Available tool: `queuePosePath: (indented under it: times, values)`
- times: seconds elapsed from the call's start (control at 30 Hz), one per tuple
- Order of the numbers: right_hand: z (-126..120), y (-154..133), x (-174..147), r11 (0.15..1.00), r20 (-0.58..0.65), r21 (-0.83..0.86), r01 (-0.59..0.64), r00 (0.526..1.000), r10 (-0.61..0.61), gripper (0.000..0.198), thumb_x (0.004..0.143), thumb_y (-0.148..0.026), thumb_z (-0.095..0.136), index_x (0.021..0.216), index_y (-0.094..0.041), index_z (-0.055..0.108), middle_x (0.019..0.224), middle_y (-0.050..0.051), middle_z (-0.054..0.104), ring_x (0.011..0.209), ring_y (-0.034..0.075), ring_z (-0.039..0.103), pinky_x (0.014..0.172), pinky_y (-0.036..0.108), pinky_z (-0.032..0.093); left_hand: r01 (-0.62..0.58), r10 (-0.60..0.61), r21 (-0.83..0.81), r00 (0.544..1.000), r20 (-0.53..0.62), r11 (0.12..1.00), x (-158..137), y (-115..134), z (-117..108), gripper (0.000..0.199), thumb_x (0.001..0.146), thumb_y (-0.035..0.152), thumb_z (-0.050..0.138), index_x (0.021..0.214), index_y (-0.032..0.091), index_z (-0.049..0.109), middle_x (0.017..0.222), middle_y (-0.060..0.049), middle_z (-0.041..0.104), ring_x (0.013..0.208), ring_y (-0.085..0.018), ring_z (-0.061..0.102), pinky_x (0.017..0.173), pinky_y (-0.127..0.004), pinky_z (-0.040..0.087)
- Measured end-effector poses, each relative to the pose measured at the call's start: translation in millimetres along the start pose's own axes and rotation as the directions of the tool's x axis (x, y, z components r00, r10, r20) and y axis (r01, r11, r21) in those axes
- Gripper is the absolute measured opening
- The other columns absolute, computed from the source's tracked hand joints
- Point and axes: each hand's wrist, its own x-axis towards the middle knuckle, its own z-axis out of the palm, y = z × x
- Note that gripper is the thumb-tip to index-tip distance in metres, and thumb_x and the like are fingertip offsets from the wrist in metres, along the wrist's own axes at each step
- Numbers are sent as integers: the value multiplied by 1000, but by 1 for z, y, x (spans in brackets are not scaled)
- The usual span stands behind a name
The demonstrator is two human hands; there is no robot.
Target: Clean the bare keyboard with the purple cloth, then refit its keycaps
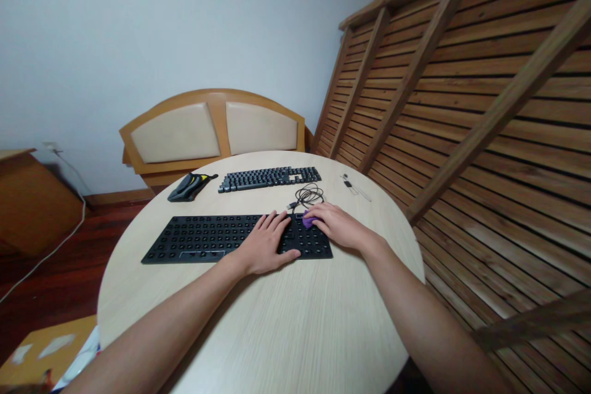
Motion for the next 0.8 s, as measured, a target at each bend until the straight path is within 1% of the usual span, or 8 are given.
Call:
queuePosePath:
  times: [0.07,0.17,0.27,0.4,0.5,0.57,0.67,0.8]
  values:
    - [-9,8,-7,999,14,25,-32,999,31,24,93,-12,51,102,-22,72,110,7,69,106,22,60,98,40,46,2,-2,-5,1000,1,1000,0,0,0,86,89,76,37,151,16,32,161,-14,23,149,-35,18,120,-52,15]
    - [-20,17,-14,993,28,46,-108,994,106,25,86,-8,54,99,-20,73,102,6,70,98,21,63,92,36,48,4,-4,-19,1000,-8,1000,0,0,-1,86,89,76,38,150,16,33,161,-14,24,149,-35,18,120,-53,15]
    - [-22,15,-14,991,-7,58,-123,992,124,25,83,-8,56,98,-20,73,100,6,70,95,21,64,89,36,49,3,-4,-28,1000,-11,1000,0,1,-1,85,89,75,39,150,17,33,161,-13,24,149,-35,18,120,-53,15]
    - [-11,-3,-4,993,-60,121,-10,998,17,24,92,-14,52,103,-22,72,111,7,69,105,21,62,96,38,47,2,-2,-19,1000,-3,1000,0,1,-1,85,89,75,38,151,16,33,161,-14,24,149,-36,17,120,-53,16]
    - [0,-17,4,992,-3,100,81,997,-81,23,95,-17,51,108,-22,70,114,7,70,110,22,60,100,39,45,-3,3,-16,1000,-4,1000,0,0,0,85,89,75,39,151,17,31,161,-13,24,149,-35,17,120,-53,16]
    - [3,-22,7,992,56,72,102,993,-106,23,95,-16,51,106,-21,70,112,6,71,109,22,61,99,39,45,-4,4,-13,1000,-2,1000,0,0,0,85,90,75,39,151,18,31,162,-13,23,149,-35,18,120,-52,15]
    - [-2,-21,4,996,90,71,55,994,-61,24,92,-12,52,103,-21,71,108,6,71,104,21,63,95,36,47,-1,2,-10,1000,5,1000,0,0,-1,85,90,75,38,151,16,31,161,-13,23,149,-35,17,120,-52,15]
    - [-17,-7,-8,990,117,135,-39,993,24,25,85,-9,54,96,-21,74,100,4,73,94,19,66,88,32,49,5,-5,-17,1000,3,1000,-1,1,-2,85,90,75,39,151,16,32,161,-14,23,150,-35,16,120,-52,16]
